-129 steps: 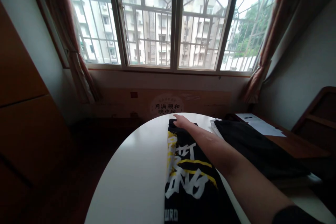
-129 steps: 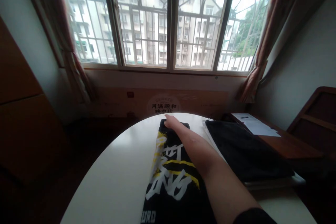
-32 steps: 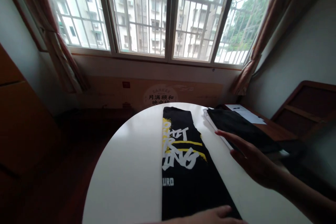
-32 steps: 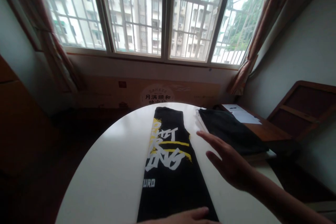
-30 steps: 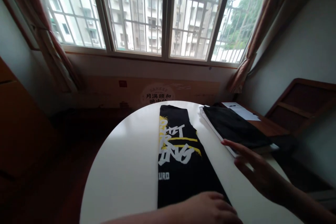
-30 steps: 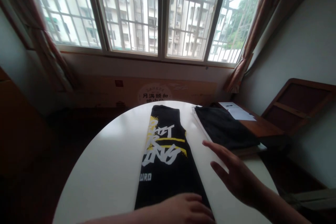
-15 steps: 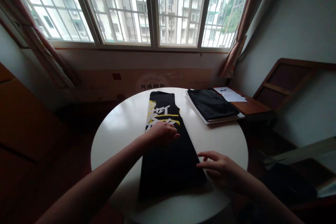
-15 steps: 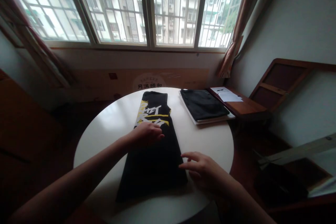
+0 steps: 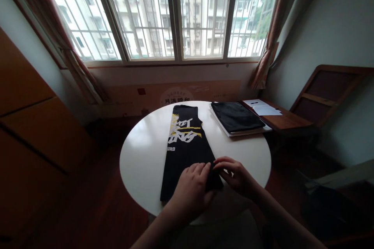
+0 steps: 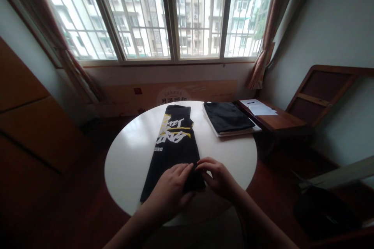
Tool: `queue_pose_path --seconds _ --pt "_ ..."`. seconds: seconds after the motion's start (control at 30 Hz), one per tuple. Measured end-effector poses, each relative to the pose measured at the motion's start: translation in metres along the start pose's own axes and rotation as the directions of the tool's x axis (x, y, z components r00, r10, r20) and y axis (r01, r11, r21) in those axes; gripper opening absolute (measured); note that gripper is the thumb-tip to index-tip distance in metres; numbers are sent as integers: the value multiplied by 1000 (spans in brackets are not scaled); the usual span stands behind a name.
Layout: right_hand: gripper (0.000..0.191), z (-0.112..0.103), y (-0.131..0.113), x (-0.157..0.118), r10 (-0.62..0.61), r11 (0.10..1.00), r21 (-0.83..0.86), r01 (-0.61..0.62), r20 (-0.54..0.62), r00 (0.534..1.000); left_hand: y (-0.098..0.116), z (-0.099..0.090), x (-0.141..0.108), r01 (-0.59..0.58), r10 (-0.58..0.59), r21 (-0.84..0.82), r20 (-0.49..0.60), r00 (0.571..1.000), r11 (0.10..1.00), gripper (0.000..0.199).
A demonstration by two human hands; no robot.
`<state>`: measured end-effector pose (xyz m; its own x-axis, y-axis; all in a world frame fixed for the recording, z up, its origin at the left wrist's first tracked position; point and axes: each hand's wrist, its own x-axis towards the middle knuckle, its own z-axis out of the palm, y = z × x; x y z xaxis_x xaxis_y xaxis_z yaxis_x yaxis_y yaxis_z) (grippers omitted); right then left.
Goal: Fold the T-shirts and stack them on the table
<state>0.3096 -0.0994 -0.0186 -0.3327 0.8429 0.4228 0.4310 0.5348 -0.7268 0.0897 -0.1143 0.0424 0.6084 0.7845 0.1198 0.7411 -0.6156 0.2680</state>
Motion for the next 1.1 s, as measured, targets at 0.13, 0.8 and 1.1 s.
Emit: queue_pose_path --seconds 0.13,0.8,1.1 --pt "20 1 1 -5 20 999 27 -20 -6 1000 -13 17 -19 157 -154 87 -43 987 984 69" --pt "30 14 4 -7 239 903 380 -202 -53 970 -34 31 -33 303 -274 146 -190 943 942 62" --pt "23 5 4 -20 118 990 65 -127 123 985 -73 30 -80 491 -445 243 -220 868 837 76"
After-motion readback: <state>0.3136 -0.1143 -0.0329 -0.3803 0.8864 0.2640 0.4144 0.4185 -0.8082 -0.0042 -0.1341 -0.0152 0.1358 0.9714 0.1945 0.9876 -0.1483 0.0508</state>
